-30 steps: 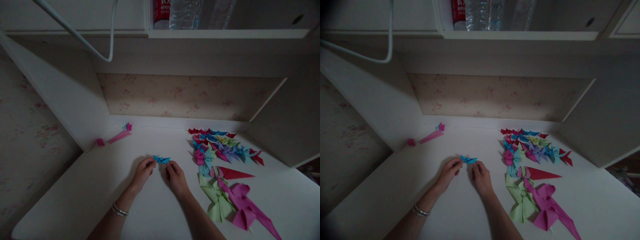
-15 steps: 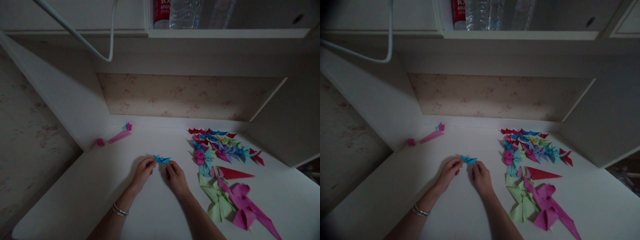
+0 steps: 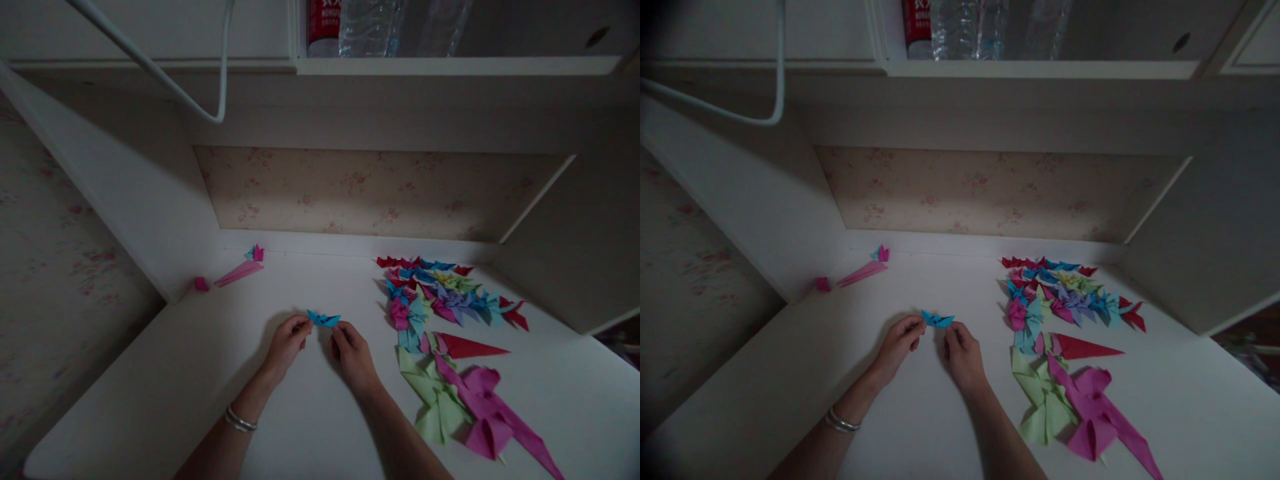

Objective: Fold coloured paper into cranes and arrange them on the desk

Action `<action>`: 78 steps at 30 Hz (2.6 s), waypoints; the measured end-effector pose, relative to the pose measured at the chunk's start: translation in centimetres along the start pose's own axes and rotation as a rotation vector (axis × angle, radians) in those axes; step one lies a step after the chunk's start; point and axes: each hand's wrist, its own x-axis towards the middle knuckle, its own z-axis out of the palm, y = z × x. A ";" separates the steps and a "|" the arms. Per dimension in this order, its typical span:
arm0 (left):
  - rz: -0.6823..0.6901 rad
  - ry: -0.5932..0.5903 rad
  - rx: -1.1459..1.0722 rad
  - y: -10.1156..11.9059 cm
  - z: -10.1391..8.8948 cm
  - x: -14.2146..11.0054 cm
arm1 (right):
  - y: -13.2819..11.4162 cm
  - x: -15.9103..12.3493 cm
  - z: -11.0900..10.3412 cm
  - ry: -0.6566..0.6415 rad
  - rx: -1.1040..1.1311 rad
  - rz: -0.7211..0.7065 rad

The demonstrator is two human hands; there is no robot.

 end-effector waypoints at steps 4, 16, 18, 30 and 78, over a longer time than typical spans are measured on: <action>0.008 0.000 0.007 0.0 0.0 0.0 | 0.2 0.0 0.0 -0.011 0.025 0.010; 0.016 0.006 0.009 0.0 0.0 -0.1 | -0.3 0.0 0.1 -0.013 0.036 0.025; 0.023 0.010 -0.001 0.1 0.0 -0.1 | -0.3 0.0 0.1 -0.013 0.021 0.018; 0.025 0.058 -0.063 0.6 0.1 -0.2 | 0.0 0.0 -0.1 -0.013 0.003 0.015; -0.020 0.150 0.001 0.7 0.3 -0.1 | 0.2 -0.5 0.4 0.003 -0.050 0.041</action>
